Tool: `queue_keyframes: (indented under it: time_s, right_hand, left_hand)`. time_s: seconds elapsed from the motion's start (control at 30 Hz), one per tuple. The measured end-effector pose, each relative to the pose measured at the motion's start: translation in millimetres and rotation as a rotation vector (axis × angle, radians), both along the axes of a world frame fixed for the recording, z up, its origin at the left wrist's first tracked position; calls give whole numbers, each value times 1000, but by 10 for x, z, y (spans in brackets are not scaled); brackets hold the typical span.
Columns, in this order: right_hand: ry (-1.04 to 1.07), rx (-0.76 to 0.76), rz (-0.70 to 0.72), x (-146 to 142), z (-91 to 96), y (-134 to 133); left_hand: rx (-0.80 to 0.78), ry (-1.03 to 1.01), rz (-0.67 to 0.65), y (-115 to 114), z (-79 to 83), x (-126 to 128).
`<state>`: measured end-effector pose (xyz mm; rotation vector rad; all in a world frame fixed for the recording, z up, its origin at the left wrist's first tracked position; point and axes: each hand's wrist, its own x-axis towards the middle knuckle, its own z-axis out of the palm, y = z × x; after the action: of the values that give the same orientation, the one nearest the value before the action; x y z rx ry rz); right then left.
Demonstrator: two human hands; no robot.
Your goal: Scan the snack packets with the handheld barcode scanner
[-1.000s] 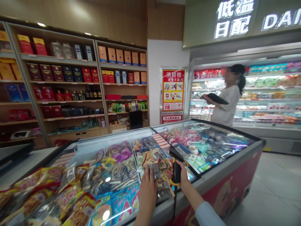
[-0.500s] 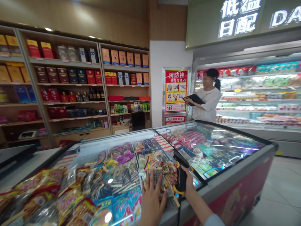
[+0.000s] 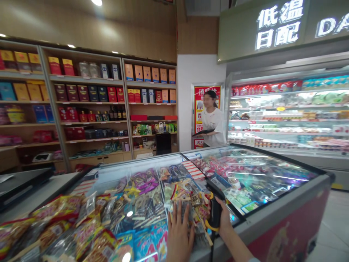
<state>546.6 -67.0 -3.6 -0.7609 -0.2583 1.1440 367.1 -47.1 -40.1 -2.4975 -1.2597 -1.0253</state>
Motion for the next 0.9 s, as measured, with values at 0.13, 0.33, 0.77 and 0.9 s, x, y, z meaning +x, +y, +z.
queue_keyframes:
  time_s: [0.13, 0.33, 0.77, 0.9]
  right_hand:
    - [-16, -3, 12, 16, -5, -1]
    - [24, -5, 14, 13, 8, -2]
    - [-28, 18, -38, 27, 50, -61]
    - [-62, 59, -17, 28, 105, -185]
  left_hand:
    - [12, -4, 45, 15, -29, 21]
    - [-25, -12, 30, -12, -10, 5]
    - [-258, -218, -108, -76, 227, -57]
    - [-190, -466, -138, -170, 473, -362]
